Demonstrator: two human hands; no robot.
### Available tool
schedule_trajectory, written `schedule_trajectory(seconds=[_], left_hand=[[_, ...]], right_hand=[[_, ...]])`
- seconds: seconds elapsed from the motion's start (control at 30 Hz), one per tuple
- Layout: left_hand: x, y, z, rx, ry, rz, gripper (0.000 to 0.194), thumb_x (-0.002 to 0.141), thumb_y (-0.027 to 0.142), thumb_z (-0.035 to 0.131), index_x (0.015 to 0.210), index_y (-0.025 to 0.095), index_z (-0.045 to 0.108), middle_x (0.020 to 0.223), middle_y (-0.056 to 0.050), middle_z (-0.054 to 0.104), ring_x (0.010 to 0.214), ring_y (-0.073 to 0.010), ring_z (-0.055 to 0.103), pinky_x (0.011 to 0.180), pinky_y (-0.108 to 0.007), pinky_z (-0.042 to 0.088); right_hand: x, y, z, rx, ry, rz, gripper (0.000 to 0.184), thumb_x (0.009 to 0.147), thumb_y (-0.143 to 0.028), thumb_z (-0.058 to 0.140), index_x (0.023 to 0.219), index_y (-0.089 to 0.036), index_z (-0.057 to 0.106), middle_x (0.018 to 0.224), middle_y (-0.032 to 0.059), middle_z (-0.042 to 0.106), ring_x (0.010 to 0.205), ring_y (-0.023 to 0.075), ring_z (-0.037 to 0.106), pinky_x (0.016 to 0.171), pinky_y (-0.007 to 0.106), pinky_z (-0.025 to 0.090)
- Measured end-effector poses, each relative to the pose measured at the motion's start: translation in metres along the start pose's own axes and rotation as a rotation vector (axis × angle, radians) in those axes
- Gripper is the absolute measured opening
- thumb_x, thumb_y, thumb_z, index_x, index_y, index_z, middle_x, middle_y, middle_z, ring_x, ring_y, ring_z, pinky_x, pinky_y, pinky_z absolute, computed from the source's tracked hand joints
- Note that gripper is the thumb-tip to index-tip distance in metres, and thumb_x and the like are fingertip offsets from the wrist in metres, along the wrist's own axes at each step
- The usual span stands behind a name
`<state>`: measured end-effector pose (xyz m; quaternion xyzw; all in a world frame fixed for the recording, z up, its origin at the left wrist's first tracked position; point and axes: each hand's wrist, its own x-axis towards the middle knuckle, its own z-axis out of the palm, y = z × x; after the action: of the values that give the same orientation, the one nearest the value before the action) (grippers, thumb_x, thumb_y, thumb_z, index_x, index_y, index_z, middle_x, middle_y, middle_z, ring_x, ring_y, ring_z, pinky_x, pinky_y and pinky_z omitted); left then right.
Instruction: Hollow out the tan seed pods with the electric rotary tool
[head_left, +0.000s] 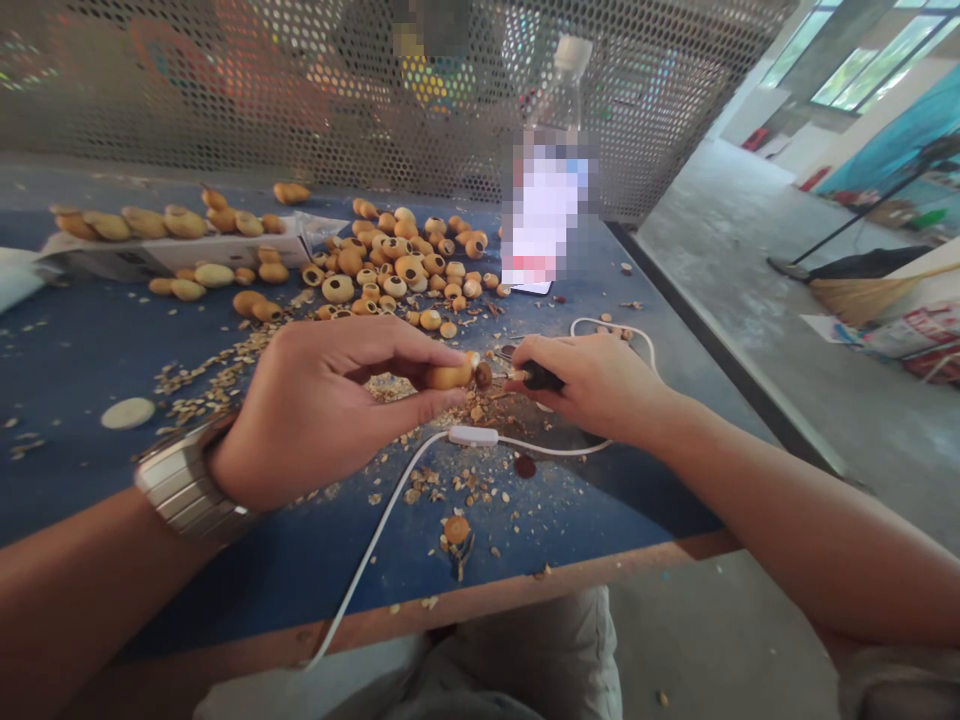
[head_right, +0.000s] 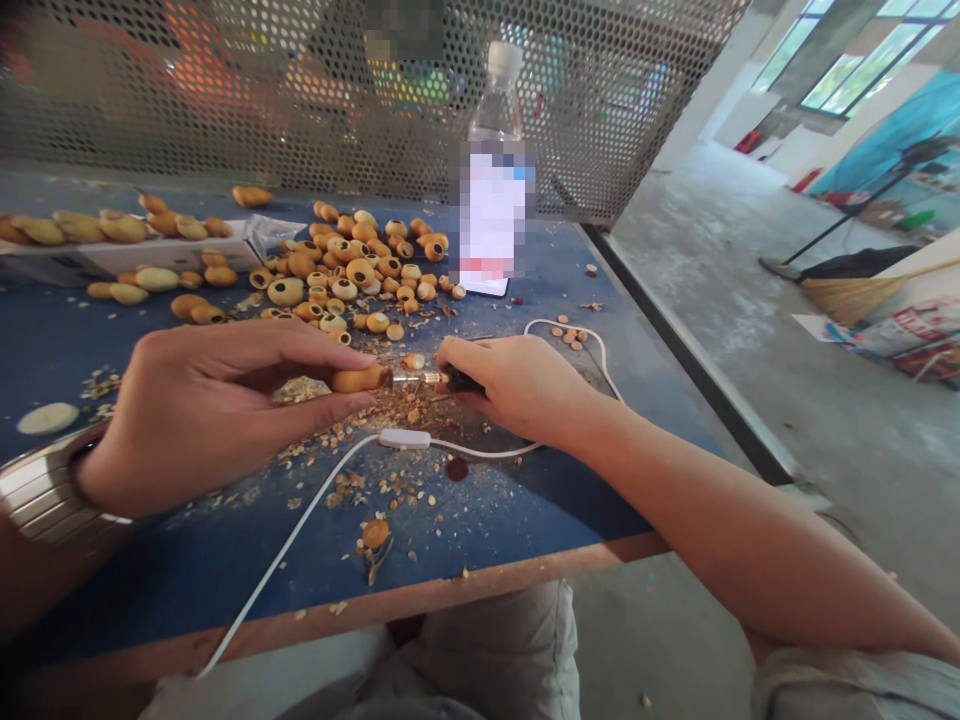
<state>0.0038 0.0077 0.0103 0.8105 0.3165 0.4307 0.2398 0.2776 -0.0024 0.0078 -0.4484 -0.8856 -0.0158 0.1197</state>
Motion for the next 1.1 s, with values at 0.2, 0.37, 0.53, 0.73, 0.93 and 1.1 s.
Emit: schedule_trajectory(seconds=[0.2, 0.37, 0.53, 0.73, 0.93, 1.1], left_hand=[[-0.0021, -0.0010, 0.0010, 0.011, -0.006, -0.015, 0.013, 0.086, 0.029, 0.083, 0.099, 0.028, 0.081, 0.095, 0.001, 0.082, 0.083, -0.0178, 0.076, 0.072, -0.031, 0.063], [-0.0019, -0.0007, 0.0013, -0.004, -0.008, -0.007, 0.013, 0.087, 0.027, 0.083, 0.100, 0.027, 0.080, 0.096, 0.001, 0.082, 0.084, -0.0166, 0.076, 0.073, -0.029, 0.063], [-0.0003, 0.0013, 0.0002, -0.010, -0.022, -0.016, 0.011, 0.087, 0.025, 0.082, 0.098, 0.024, 0.080, 0.095, 0.001, 0.081, 0.083, -0.0150, 0.075, 0.074, -0.028, 0.061], [-0.0016, 0.0009, 0.0002, -0.021, -0.021, -0.030, 0.012, 0.088, 0.024, 0.082, 0.099, 0.023, 0.080, 0.097, 0.001, 0.081, 0.087, -0.0155, 0.075, 0.076, -0.029, 0.061], [-0.0014, -0.0012, 0.0006, -0.014, -0.018, -0.032, 0.012, 0.085, 0.025, 0.083, 0.098, 0.027, 0.081, 0.093, 0.002, 0.081, 0.081, -0.0154, 0.075, 0.072, -0.028, 0.062], [-0.0012, -0.0011, 0.0007, -0.016, -0.013, -0.035, 0.012, 0.085, 0.028, 0.083, 0.097, 0.027, 0.081, 0.093, 0.001, 0.081, 0.082, -0.0159, 0.075, 0.072, -0.028, 0.062]], right_hand=[[0.0006, -0.0010, 0.0005, -0.014, -0.015, 0.013, 0.009, 0.099, -0.032, 0.059, 0.104, -0.024, 0.063, 0.082, 0.0011, 0.075, 0.070, 0.0174, 0.066, 0.061, 0.025, 0.027], [0.0006, -0.0004, 0.0008, -0.018, -0.018, 0.015, 0.009, 0.099, -0.032, 0.059, 0.104, -0.025, 0.063, 0.082, 0.0014, 0.075, 0.071, 0.0177, 0.066, 0.061, 0.026, 0.027], [0.0008, -0.0002, 0.0002, -0.020, -0.026, 0.019, 0.009, 0.098, -0.031, 0.059, 0.105, -0.025, 0.063, 0.082, 0.0013, 0.075, 0.071, 0.0179, 0.065, 0.061, 0.026, 0.026], [0.0007, -0.0004, 0.0003, -0.027, -0.016, 0.010, 0.008, 0.098, -0.030, 0.061, 0.103, -0.024, 0.063, 0.082, 0.0013, 0.075, 0.070, 0.0172, 0.064, 0.061, 0.026, 0.026], [0.0018, -0.0006, 0.0002, -0.023, -0.033, 0.021, 0.009, 0.097, -0.030, 0.060, 0.104, -0.024, 0.063, 0.084, 0.0015, 0.076, 0.071, 0.0178, 0.066, 0.062, 0.026, 0.028], [0.0013, -0.0013, 0.0000, -0.033, -0.028, 0.008, 0.008, 0.096, -0.027, 0.062, 0.103, -0.024, 0.063, 0.084, 0.0012, 0.076, 0.072, 0.0174, 0.067, 0.062, 0.025, 0.028]])
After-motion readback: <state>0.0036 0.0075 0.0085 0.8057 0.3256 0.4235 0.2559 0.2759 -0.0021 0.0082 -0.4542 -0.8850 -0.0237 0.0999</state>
